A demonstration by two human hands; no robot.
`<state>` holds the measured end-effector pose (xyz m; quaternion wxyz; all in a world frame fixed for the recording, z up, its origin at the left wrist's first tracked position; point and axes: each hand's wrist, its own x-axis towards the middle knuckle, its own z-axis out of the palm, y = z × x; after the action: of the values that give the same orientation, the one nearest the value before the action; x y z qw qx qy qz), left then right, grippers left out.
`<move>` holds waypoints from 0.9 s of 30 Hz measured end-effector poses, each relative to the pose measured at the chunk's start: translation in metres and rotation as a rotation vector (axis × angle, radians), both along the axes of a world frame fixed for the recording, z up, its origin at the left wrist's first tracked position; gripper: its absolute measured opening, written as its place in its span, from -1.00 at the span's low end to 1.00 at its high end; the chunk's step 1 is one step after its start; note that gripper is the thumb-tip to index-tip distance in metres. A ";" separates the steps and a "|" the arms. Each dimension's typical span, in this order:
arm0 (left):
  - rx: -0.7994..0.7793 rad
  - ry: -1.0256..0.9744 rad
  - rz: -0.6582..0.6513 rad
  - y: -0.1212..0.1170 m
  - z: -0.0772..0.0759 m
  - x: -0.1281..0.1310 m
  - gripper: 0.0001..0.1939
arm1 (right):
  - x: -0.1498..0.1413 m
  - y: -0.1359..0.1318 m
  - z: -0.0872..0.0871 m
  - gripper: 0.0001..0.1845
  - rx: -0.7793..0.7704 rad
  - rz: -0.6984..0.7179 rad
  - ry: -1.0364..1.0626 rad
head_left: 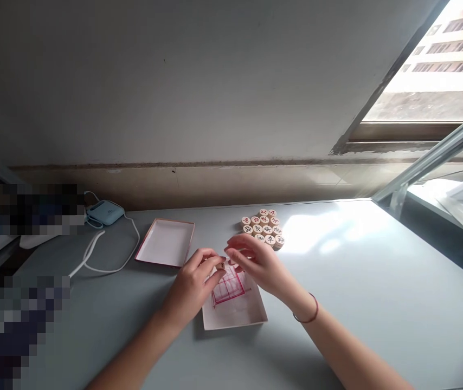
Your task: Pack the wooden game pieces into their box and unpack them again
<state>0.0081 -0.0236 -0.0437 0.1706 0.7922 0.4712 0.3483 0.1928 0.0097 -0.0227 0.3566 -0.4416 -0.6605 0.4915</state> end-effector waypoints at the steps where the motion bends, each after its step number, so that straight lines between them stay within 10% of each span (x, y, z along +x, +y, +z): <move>1: -0.002 0.007 0.000 0.000 -0.001 0.000 -0.84 | 0.002 0.002 -0.001 -0.70 -0.001 -0.029 0.000; 27: -0.133 0.540 0.086 0.002 0.003 -0.008 -0.64 | -0.016 -0.012 -0.028 -0.91 0.722 0.123 -0.765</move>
<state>-0.0003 -0.0220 -0.0411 0.0756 0.8227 0.5545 0.0998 0.1764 -0.0028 -0.0505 0.1897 -0.3990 -0.8953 0.0566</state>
